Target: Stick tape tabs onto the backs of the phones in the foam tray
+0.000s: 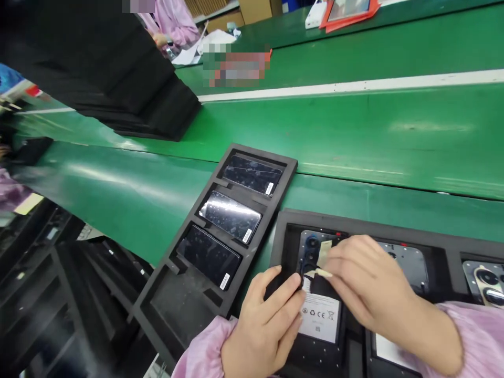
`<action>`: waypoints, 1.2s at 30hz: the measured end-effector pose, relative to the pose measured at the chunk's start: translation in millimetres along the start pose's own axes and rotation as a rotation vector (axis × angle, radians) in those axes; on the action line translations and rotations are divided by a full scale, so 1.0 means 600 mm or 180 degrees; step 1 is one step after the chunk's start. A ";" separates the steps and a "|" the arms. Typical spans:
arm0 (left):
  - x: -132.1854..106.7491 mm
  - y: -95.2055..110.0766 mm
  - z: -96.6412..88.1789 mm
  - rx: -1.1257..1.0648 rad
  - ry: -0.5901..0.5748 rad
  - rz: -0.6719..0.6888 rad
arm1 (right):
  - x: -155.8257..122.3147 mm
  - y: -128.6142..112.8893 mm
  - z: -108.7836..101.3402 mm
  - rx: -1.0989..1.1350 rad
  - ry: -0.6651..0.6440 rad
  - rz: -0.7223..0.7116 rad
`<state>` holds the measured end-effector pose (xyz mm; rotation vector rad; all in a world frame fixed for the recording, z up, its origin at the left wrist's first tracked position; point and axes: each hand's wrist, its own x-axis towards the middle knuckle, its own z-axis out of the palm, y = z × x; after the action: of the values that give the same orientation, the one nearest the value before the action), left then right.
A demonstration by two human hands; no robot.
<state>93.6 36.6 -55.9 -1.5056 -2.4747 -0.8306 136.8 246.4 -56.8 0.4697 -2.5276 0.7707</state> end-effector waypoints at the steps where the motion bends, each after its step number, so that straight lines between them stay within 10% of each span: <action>1: 0.000 0.001 -0.001 0.0029 -0.0002 -0.0013 | -0.004 -0.001 -0.007 0.0065 0.0040 0.0101; 6: -0.001 0.006 0.000 0.0214 -0.0153 -0.0143 | 0.003 -0.011 -0.037 0.0369 -0.0244 -0.0132; 13: -0.010 -0.003 0.001 0.0066 -0.0382 0.0510 | 0.009 -0.001 -0.012 -0.0049 0.0428 0.1176; 18: -0.006 -0.010 0.008 0.0050 -0.0673 0.0963 | 0.014 0.000 0.013 0.0235 0.0188 0.0746; 36: 0.011 -0.007 0.000 -0.0241 -0.0080 0.0046 | 0.036 0.017 0.025 -0.0493 -0.0378 0.0367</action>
<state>86.7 40.1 -55.0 -1.5658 -2.4733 -0.9181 109.3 241.7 -61.3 0.3288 -2.7197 0.5974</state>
